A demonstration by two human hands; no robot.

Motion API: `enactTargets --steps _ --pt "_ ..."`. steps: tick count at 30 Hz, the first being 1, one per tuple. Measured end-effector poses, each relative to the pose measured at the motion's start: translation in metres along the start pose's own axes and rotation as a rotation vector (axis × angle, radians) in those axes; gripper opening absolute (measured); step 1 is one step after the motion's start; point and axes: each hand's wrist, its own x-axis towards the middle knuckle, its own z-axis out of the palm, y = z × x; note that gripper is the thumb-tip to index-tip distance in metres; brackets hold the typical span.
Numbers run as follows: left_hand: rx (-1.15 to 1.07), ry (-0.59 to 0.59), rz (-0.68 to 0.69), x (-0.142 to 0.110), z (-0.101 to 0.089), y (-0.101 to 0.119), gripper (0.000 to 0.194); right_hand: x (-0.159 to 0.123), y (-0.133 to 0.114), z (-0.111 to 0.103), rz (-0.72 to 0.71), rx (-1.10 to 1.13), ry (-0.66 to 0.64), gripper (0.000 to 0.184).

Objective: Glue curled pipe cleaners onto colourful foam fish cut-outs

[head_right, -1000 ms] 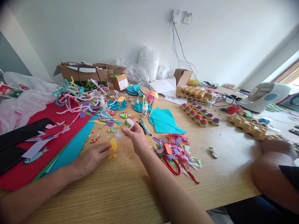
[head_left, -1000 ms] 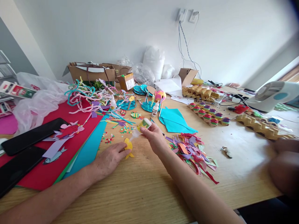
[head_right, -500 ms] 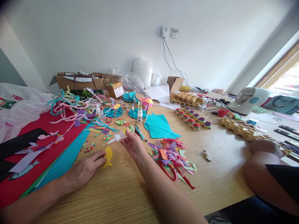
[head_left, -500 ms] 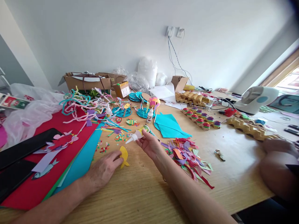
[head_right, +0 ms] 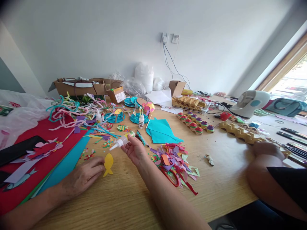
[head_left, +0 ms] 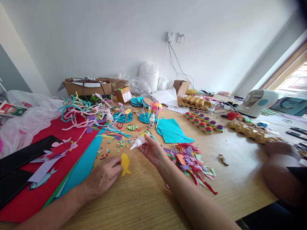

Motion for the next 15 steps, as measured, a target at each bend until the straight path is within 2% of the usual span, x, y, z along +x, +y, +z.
enactTargets --steps 6,11,15 --pt "-0.038 -0.026 0.021 0.0030 -0.0093 0.0033 0.028 -0.0005 0.0032 -0.0055 -0.067 -0.189 -0.015 0.031" --pt "-0.019 -0.068 0.013 0.0030 -0.0108 0.0034 0.025 0.0006 0.0076 -0.0096 -0.165 -0.450 -0.013 0.037" --pt "0.023 -0.052 0.029 0.0027 -0.0107 0.0028 0.025 0.0013 0.0102 -0.0108 -0.170 -0.491 -0.003 0.039"
